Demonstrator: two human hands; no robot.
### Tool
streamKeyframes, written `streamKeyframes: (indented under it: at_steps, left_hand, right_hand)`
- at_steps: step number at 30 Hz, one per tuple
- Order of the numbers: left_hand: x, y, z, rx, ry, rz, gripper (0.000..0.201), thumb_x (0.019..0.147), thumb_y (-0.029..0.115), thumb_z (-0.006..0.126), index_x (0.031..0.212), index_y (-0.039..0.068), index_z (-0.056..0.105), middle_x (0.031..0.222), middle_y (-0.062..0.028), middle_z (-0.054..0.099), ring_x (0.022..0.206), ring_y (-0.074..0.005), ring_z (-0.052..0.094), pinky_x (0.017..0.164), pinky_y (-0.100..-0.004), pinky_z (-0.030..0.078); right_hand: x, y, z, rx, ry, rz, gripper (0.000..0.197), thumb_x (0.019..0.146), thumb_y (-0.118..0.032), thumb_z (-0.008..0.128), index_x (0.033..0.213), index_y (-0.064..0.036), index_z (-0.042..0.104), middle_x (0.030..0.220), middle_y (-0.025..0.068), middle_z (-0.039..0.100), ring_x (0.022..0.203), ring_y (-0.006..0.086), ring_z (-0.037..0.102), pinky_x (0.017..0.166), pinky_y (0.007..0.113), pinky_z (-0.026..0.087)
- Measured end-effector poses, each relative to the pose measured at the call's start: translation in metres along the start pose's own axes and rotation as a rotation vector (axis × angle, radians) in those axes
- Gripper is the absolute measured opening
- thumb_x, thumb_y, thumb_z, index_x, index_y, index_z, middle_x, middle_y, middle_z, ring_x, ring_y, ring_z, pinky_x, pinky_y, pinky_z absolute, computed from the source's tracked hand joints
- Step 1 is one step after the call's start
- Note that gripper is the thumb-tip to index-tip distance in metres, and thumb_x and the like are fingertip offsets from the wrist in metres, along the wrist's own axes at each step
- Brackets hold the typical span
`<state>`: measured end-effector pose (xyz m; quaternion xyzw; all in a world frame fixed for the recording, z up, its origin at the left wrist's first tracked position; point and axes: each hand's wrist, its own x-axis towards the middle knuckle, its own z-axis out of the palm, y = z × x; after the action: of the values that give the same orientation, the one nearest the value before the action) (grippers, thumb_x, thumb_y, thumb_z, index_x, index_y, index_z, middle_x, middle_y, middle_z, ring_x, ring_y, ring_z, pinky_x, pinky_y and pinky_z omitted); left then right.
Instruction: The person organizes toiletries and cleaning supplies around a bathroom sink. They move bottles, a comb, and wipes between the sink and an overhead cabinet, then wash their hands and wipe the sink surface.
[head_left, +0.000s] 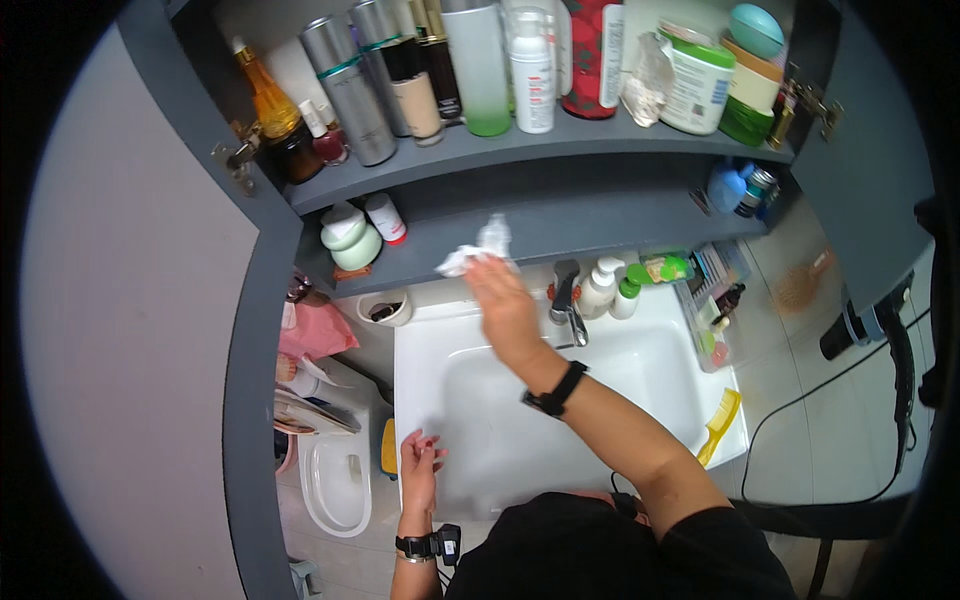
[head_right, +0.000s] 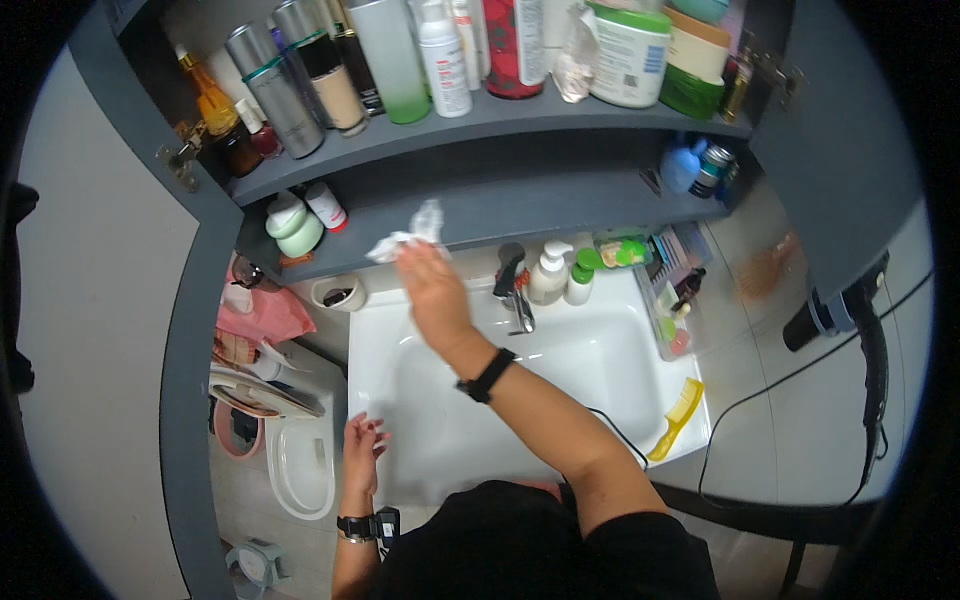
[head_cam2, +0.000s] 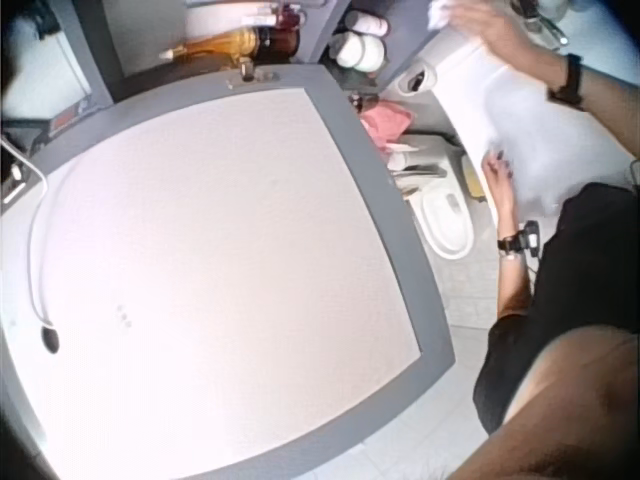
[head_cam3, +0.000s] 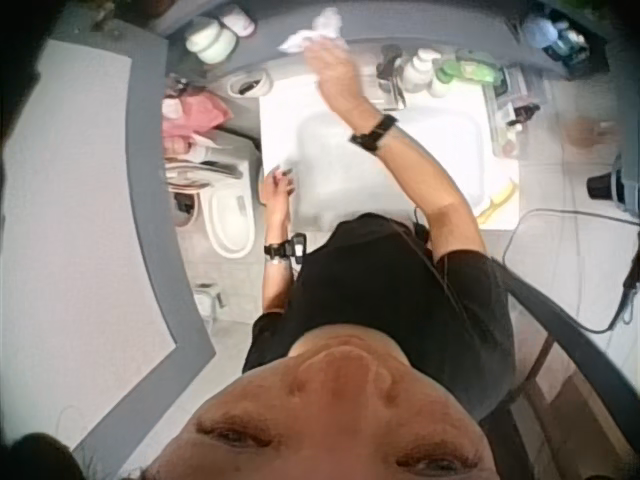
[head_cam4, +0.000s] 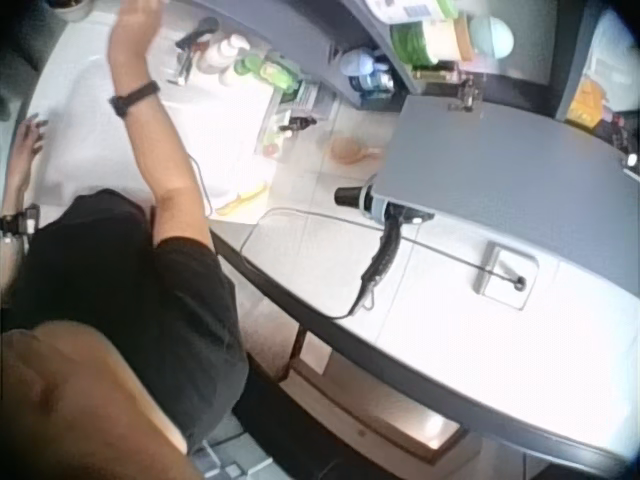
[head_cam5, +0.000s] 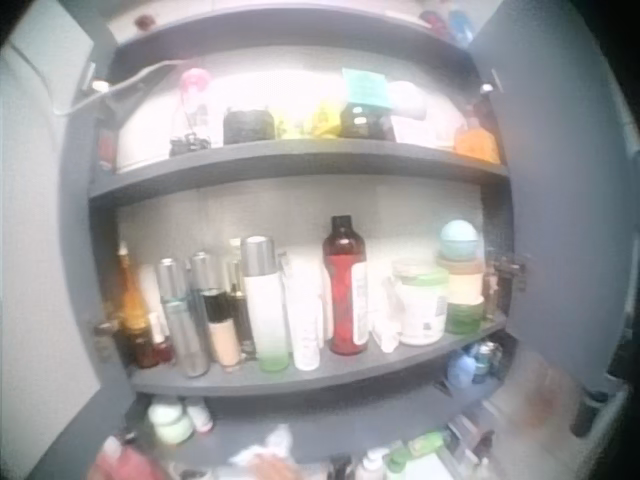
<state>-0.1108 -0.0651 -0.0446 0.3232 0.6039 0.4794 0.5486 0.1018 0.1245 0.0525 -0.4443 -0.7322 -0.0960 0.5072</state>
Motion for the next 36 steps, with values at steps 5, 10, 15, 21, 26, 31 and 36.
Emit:
streamKeyframes:
  at_steps: [5, 10, 15, 21, 26, 31, 36]
  left_hand:
    - [0.009, 0.045, 0.047, -0.279, -0.267, 0.237, 0.071, 0.098, 0.057, 0.039, 0.152, 0.020, 0.013, 0.140, -0.0107, 0.041, 0.110, -0.0228, 0.053, 0.088, -0.0387, 0.050]
    - [0.018, 0.031, 0.098, -0.084, -0.298, -0.031, 0.044, 0.097, 0.014, 0.049, 0.140, 0.009, 0.039, 0.115, -0.0038, 0.056, 0.092, -0.0147, 0.056, 0.068, -0.0275, 0.047]
    - [0.025, 0.002, 0.120, 0.057, -0.356, -0.098, 0.041, 0.097, 0.014, 0.053, 0.136, 0.006, 0.044, 0.119, -0.0026, 0.055, 0.104, -0.0130, 0.055, 0.086, -0.0284, 0.045]
    - [0.038, 0.004, 0.145, -0.078, -0.486, -0.159, 0.039, 0.100, 0.022, 0.049, 0.135, 0.005, 0.047, 0.124, -0.0033, 0.055, 0.110, -0.0131, 0.053, 0.091, -0.0277, 0.043]
    - [0.044, 0.009, 0.153, -0.289, -0.548, -0.191, 0.047, 0.103, 0.038, 0.039, 0.135, 0.004, 0.047, 0.127, -0.0031, 0.055, 0.113, -0.0141, 0.053, 0.096, -0.0312, 0.041]
    - [0.045, 0.003, 0.133, -0.363, -0.504, -0.270, 0.049, 0.103, 0.036, 0.040, 0.139, 0.003, 0.041, 0.133, -0.0060, 0.052, 0.123, -0.0193, 0.051, 0.102, -0.0339, 0.041]
    - [0.039, -0.010, 0.108, -0.383, -0.452, -0.251, 0.047, 0.103, 0.034, 0.041, 0.138, 0.003, 0.042, 0.132, -0.0056, 0.053, 0.120, -0.0170, 0.052, 0.101, -0.0310, 0.041]
  right_hand:
    - [-0.048, -0.065, -0.016, 0.722, -0.599, 0.523, 0.039, 0.080, 0.005, 0.055, 0.118, -0.0005, 0.062, 0.124, 0.0183, 0.060, 0.118, 0.0367, 0.055, 0.100, 0.039, 0.045]
    - [-0.158, -0.011, -0.096, 0.748, -0.375, 0.455, 0.040, 0.080, 0.002, 0.061, 0.119, -0.0019, 0.060, 0.124, 0.0185, 0.059, 0.115, 0.0356, 0.056, 0.098, 0.039, 0.045]
    - [-0.272, 0.101, -0.249, -0.901, -0.512, 1.010, 0.050, 0.078, -0.020, 0.072, 0.112, 0.0088, 0.049, 0.110, 0.0257, 0.054, 0.104, 0.0412, 0.055, 0.090, 0.043, 0.047]
    - [-0.361, 0.127, -0.298, -0.728, -0.361, 1.580, 0.047, 0.075, -0.019, 0.073, 0.107, 0.0086, 0.051, 0.109, 0.0292, 0.056, 0.100, 0.0439, 0.058, 0.083, 0.045, 0.050]
    - [-0.309, 0.083, -0.293, -0.446, -0.404, 1.281, 0.037, 0.075, -0.006, 0.064, 0.107, 0.0066, 0.052, 0.099, 0.0286, 0.058, 0.096, 0.0454, 0.057, 0.084, 0.048, 0.048]
    - [-0.136, 0.045, -0.273, 0.064, -0.257, 0.710, 0.042, 0.076, 0.008, 0.066, 0.116, -0.0016, 0.058, 0.093, 0.0161, 0.059, 0.085, 0.0331, 0.062, 0.075, 0.034, 0.050]
    - [0.024, 0.071, -0.189, 0.023, -0.120, 0.083, 0.028, 0.076, 0.004, 0.065, 0.103, -0.0049, 0.066, 0.093, 0.0113, 0.064, 0.082, 0.0321, 0.063, 0.068, 0.037, 0.050]
